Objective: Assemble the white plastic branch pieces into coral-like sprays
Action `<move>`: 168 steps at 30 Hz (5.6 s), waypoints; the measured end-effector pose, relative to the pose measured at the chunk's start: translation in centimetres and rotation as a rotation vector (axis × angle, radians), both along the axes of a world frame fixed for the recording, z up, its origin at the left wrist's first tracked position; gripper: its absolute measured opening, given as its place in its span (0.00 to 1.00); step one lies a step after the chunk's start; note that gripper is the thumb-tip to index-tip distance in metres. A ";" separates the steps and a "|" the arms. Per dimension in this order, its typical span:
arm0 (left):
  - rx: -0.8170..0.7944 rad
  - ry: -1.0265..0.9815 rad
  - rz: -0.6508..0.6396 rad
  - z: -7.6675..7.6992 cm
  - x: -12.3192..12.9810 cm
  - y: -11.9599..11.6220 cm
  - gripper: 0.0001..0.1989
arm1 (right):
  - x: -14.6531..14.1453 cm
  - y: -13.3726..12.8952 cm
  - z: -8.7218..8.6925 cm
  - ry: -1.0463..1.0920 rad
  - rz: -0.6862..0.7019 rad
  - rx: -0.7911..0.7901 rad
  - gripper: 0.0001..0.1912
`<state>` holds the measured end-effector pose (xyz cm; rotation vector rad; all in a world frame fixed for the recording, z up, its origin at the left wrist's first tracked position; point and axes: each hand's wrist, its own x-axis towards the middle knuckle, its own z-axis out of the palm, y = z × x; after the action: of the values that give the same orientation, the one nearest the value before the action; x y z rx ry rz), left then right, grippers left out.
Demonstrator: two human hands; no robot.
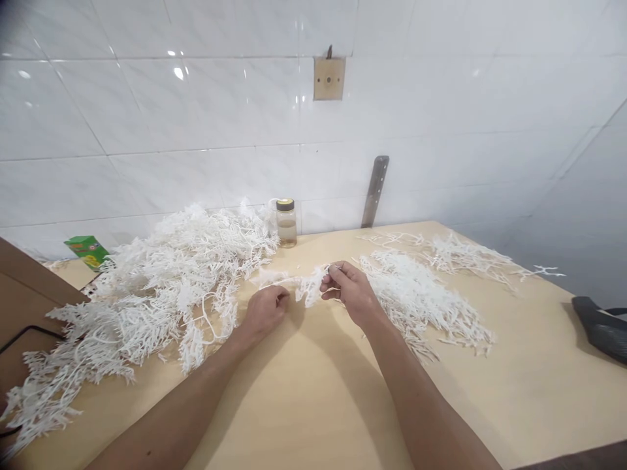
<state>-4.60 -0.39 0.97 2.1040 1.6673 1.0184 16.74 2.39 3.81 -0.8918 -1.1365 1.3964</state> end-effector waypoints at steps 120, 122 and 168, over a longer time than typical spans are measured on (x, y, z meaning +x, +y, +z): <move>-0.182 -0.271 -0.068 0.5 1.5 0.1 0.10 | -2.4 -0.7 -1.6 -1.064 -0.015 0.458 0.10; -0.237 -0.333 -0.077 0.6 1.4 0.2 0.09 | -2.7 -0.9 -1.5 -1.116 -0.020 0.473 0.10; -0.277 -0.404 -0.070 -0.3 1.3 0.1 0.09 | -3.3 -0.4 -1.8 -1.496 -0.376 0.433 0.09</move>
<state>-3.27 -0.27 0.65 1.6387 1.4299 1.0385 13.45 1.98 2.04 -1.7395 -2.0483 -0.0721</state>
